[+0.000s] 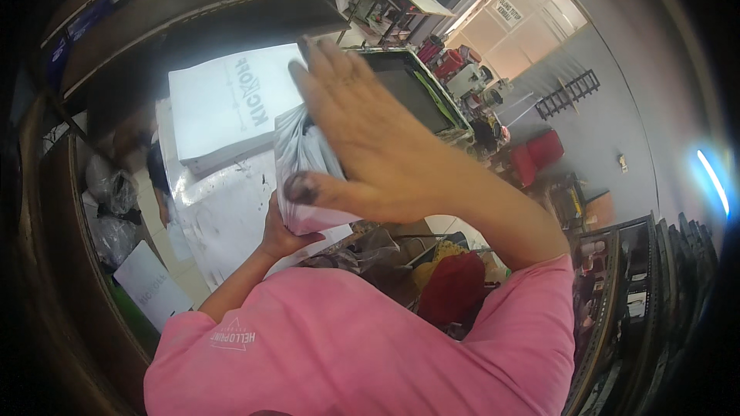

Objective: The person organizes white plastic bags on a wooden table, including counting them and rolling a stack into a bundle before placing the bundle onto a shelf.

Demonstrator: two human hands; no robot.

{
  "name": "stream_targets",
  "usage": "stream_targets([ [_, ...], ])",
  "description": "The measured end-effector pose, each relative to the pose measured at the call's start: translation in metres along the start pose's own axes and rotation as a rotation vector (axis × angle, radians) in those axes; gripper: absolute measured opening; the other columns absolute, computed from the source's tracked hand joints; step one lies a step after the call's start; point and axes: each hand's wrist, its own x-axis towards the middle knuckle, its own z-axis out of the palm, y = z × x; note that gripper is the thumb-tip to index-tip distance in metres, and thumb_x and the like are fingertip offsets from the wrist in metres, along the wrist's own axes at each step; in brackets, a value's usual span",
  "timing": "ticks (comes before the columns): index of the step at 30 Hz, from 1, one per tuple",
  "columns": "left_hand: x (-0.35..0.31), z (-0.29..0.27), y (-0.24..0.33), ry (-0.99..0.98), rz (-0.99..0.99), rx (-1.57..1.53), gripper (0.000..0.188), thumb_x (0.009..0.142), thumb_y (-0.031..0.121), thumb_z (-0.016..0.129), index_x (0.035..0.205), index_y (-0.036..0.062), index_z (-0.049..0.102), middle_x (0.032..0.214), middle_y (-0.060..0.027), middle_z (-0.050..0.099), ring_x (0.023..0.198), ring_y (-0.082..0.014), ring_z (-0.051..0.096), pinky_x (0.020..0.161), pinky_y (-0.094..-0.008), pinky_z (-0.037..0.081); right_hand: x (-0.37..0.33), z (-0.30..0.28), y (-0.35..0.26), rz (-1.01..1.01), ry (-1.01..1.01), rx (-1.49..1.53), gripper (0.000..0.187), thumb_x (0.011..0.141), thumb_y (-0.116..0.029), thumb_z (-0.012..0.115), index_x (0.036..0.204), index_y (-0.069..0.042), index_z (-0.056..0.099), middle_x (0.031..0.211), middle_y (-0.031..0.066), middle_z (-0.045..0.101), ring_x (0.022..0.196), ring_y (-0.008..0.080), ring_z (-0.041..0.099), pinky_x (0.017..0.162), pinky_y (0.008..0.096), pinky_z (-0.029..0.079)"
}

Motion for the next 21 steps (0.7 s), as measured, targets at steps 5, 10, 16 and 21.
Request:
stream_targets([
  [5,0.002,0.012,0.005,-0.04,-0.008,-0.056,0.129,0.056,0.038,0.102,0.155,0.0067,0.026,0.147,-0.0226,0.047,0.131,-0.0419,0.053,0.108,-0.0504,0.046,-0.009,-0.012,-0.003,0.037,0.021,-0.066,0.115,0.091,-0.081,0.039,0.162,0.005,0.011,0.17,0.0271,0.008,0.159,0.0382,0.005,0.127,0.0496,0.005],
  [10,0.002,0.004,0.003,-0.003,0.014,-0.008,0.13,0.056,0.039,0.102,0.155,0.0063,0.026,0.149,-0.0223,0.045,0.134,-0.0419,0.05,0.11,-0.0505,0.044,-0.001,-0.009,0.004,0.001,0.021,-0.014,0.123,0.086,-0.09,0.03,0.162,0.005,0.013,0.169,0.0276,0.011,0.159,0.0383,0.008,0.127,0.0489,0.005],
  [16,-0.006,0.022,-0.002,-0.053,0.033,-0.024,0.133,0.054,0.045,0.101,0.156,0.0051,0.025,0.152,-0.0239,0.04,0.138,-0.0444,0.044,0.113,-0.0525,0.041,-0.007,-0.01,-0.016,0.022,-0.085,-0.002,0.111,0.08,-0.064,0.045,0.16,0.007,0.018,0.166,0.0315,0.017,0.157,0.0431,0.011,0.127,0.0501,0.009],
  [21,-0.005,0.011,-0.008,-0.014,0.04,0.004,0.135,0.054,0.045,0.101,0.157,0.0049,0.023,0.152,-0.0247,0.038,0.138,-0.0445,0.044,0.114,-0.0532,0.04,-0.008,-0.014,-0.006,0.115,0.106,0.229,0.104,0.075,-0.028,0.07,0.16,0.007,0.021,0.165,0.0341,0.019,0.156,0.0482,0.013,0.127,0.0523,0.013],
])
